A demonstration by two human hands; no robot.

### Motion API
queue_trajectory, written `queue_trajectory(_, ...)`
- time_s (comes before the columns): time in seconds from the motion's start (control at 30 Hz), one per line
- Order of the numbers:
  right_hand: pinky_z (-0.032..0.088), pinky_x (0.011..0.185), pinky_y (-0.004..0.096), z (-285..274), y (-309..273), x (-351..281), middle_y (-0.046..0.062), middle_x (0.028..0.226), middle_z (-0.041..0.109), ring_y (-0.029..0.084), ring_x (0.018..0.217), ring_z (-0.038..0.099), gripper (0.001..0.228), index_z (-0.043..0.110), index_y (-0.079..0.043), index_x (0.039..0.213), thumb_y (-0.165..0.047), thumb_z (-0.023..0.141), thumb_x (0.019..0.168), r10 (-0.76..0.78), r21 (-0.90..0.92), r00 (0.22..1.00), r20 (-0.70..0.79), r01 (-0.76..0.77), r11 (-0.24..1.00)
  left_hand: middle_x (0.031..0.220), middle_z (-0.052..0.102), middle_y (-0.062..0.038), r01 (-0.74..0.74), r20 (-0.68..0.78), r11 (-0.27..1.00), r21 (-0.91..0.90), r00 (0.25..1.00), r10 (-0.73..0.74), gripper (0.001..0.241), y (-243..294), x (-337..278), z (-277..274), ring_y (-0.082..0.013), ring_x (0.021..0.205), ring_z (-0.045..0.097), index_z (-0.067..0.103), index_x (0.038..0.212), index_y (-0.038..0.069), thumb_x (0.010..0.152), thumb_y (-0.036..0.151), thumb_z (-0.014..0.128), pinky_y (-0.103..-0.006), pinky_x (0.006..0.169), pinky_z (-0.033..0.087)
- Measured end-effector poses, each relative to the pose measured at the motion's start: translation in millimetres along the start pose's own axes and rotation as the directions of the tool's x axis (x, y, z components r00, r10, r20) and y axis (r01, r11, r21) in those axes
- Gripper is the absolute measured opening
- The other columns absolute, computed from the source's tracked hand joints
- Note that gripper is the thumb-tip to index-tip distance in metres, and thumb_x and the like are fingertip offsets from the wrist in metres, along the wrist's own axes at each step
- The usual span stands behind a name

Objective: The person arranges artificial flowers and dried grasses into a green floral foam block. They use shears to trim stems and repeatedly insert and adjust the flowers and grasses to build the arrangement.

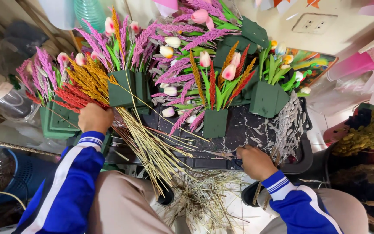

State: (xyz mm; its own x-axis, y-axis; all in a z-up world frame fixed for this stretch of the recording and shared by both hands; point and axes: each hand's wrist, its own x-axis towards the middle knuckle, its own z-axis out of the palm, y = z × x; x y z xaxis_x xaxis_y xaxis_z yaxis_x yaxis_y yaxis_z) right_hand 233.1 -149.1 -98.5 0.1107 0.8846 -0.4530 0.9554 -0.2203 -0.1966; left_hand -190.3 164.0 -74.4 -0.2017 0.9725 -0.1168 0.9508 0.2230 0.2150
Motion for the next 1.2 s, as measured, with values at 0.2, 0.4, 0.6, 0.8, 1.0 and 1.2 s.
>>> queue_trajectory(0.2,0.061,0.083,0.051,10.1,11.6,9.2,0.019,0.113,0.067,0.042,0.107,0.069,0.036,0.062,-0.011,0.109,-0.015,0.082,0.079,0.044,-0.042,0.999,0.019,-0.043,0.998,0.081,0.076,-0.020,0.044,-0.051,0.991,-0.129,0.997,-0.051,0.033,-32.8,21.5,23.7,-0.0431,0.101,0.071,0.079,0.078,0.009,0.075,0.039,0.067,-0.0520,0.088,0.057)
queue_trajectory(0.4,0.061,0.086,0.052,2.8,5.1,7.8,0.021,0.116,0.067,0.043,0.110,0.068,0.043,0.061,-0.009,0.117,-0.015,0.081,0.079,0.055,-0.070,0.998,0.029,-0.052,0.996,0.104,0.075,-0.027,0.125,-0.002,0.960,-0.249,0.992,-0.130,0.045,-22.9,-3.1,-4.6,-0.0431,0.106,0.069,0.076,0.101,-0.003,0.079,0.036,0.071,-0.0506,0.090,0.056)
queue_trajectory(0.6,0.061,0.085,0.053,6.4,8.9,13.6,0.024,0.119,0.065,0.044,0.111,0.067,0.051,0.060,-0.007,0.125,-0.013,0.081,0.079,0.062,-0.074,0.998,0.012,-0.061,0.995,0.097,0.073,-0.030,0.101,-0.079,0.883,-0.459,0.985,-0.153,0.038,-17.8,-17.6,-16.3,-0.0461,0.101,0.070,0.076,0.093,-0.002,0.082,0.034,0.072,-0.0539,0.085,0.056)
queue_trajectory(0.8,0.056,0.092,0.061,15.7,14.7,19.6,0.026,0.121,0.066,0.051,0.120,0.061,0.047,0.060,-0.003,0.127,-0.009,0.074,0.083,0.045,-0.097,0.999,0.004,-0.044,0.994,0.074,0.070,-0.021,-0.076,-0.412,0.824,-0.561,0.889,-0.198,0.016,-54.0,29.5,6.4,-0.0394,0.083,0.073,0.075,0.072,0.012,0.078,0.026,0.071,-0.0449,0.074,0.056)
queue_trajectory(1.0,0.053,0.096,0.063,23.5,21.4,26.6,0.025,0.121,0.068,0.051,0.122,0.059,0.045,0.062,-0.004,0.128,-0.010,0.068,0.084,0.044,-0.113,0.999,-0.015,-0.045,0.993,0.095,0.072,-0.033,0.059,-0.161,0.901,-0.430,0.977,-0.140,0.029,-54.0,11.1,-10.3,-0.0471,0.102,0.069,0.078,0.085,0.005,0.076,0.033,0.074,-0.0537,0.088,0.054)
queue_trajectory(1.2,0.053,0.096,0.062,15.6,13.4,19.7,0.024,0.121,0.068,0.050,0.123,0.058,0.049,0.062,-0.002,0.132,-0.008,0.068,0.084,0.043,-0.092,0.999,0.002,-0.043,0.995,0.074,0.074,-0.017,0.050,-0.092,0.928,-0.370,0.992,-0.089,0.031,-31.0,4.1,7.5,-0.0421,0.089,0.074,0.077,0.074,0.013,0.084,0.042,0.077,-0.0494,0.080,0.059)
